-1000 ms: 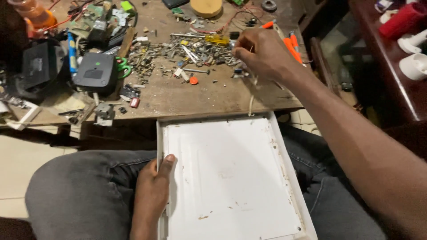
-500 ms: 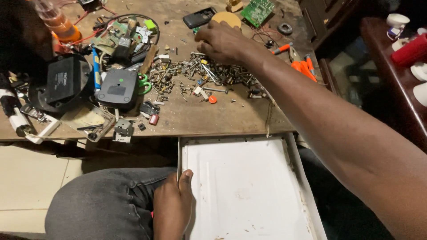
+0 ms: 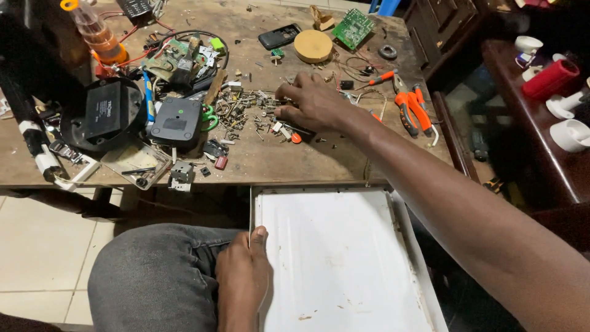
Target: The person uses a screwdriver to secure screws into the frame of a white electronic panel and then places various circuit boards and components into the enclosure.
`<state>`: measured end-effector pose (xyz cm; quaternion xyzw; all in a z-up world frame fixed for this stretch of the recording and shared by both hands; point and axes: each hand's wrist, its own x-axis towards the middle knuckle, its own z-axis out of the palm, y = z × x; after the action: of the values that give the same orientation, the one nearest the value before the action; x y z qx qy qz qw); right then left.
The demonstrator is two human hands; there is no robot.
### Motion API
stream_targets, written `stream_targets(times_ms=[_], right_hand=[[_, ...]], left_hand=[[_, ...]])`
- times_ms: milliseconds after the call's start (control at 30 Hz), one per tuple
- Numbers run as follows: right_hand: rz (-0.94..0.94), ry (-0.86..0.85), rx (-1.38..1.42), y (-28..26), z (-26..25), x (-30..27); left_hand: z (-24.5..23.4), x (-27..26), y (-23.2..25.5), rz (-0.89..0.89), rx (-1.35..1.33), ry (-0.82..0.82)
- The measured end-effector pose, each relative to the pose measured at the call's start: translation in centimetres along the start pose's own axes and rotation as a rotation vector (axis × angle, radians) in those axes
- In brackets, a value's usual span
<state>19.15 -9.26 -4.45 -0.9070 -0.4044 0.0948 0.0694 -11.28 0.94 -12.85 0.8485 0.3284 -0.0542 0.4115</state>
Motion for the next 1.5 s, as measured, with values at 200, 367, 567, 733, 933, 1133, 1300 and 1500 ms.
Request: stream_targets(times_ms=[200, 367, 567, 733, 933, 1133, 1300, 1500], right_hand=[[0.059, -0.060, 0.076, -1.6, 0.3, -3.1], [0.045, -0.057, 0.076, -2.6, 0.7, -5.6], [0.004, -0.067, 0.087, -5.1, 0.5, -9.6], [0.034, -0.120, 0.121, -6.4, 0.8, -12.4], [0.063, -0.301, 0.149, -7.8, 0.9, -15.2], [-0.012, -0.471, 0.210, -7.6, -2.4, -15.0], [0.356, -0.009, 0.295, -1.5, -4.9, -12.7], [0.686, -0.102, 0.136, 2.4, -5.0, -12.5]], left_hand=[[-0.4, 0.1, 0.2, -0.028, -0.017, -0.031], [-0.6, -0.2, 0.4, -0.030, -0.057, -0.045], [-1.0, -0.3, 1.1, -0.116, -0.092, -0.101], [-0.8, -0.2, 0.8, -0.100, -0.073, -0.102], [-0.2, 0.2, 0.1, -0.028, -0.068, -0.050], [0.5, 0.5, -0.8, -0.028, -0.008, -0.058], [0.6, 0.7, -0.9, -0.021, -0.003, -0.037], [0.9, 0.9, -1.3, 0.000, 0.033, -0.029]])
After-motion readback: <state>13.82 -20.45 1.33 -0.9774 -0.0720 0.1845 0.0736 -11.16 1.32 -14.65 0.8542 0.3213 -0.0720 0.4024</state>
